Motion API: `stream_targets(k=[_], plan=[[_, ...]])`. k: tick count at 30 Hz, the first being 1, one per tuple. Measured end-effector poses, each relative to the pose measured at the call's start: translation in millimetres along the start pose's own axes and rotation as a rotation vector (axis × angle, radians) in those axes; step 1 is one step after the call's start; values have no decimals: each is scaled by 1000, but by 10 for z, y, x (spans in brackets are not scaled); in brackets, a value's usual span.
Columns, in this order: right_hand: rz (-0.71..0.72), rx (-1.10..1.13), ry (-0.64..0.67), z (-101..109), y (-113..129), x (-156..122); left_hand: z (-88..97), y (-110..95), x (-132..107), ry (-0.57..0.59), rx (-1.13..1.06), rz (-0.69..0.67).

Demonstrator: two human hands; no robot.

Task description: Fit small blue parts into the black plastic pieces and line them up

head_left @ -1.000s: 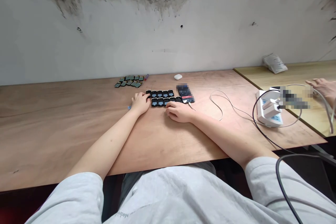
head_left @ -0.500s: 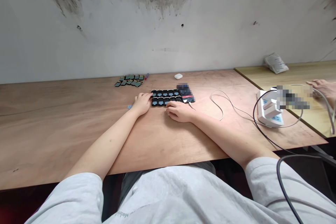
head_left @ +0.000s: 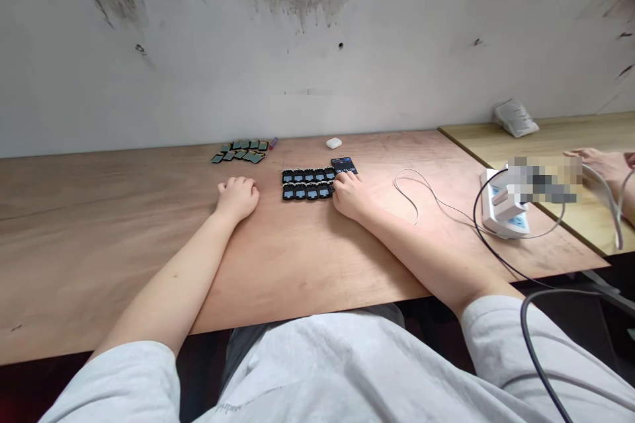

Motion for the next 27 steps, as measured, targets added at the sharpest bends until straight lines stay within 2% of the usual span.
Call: stream_targets(k=[2, 4, 8, 13, 15, 21, 24, 27], plan=[[-39, -61, 85, -39, -29, -5, 31, 247, 37, 54, -47, 1], [-58, -97, 135, -55, -26, -12, 37, 430, 62, 132, -189, -61], [-66, -93, 109, -10, 26, -13, 49, 702, 14, 260, -517, -65], [0, -51, 59, 17, 122, -25, 35, 733, -89, 420, -602, -95], [94, -8, 58, 5, 206, -39, 37, 736, -83, 419, -590, -95], [541, 286, 59, 54, 567, -176, 23, 697, -42, 387, -580, -103], [632, 410, 92, 77, 624, -216, 31, 662, -35, 372, -603, -108], [641, 468, 117, 76, 619, -218, 50, 650, -42, 352, -633, -76]])
Point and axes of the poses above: each hand's wrist, its own x-axis towards the middle knuckle, its own z-axis out of the back of the hand, y = z × x, the point moved 8 cm from there along x, towards the middle knuckle, and after that the axes turned 3 degrees about y, right-handed, at the moved point
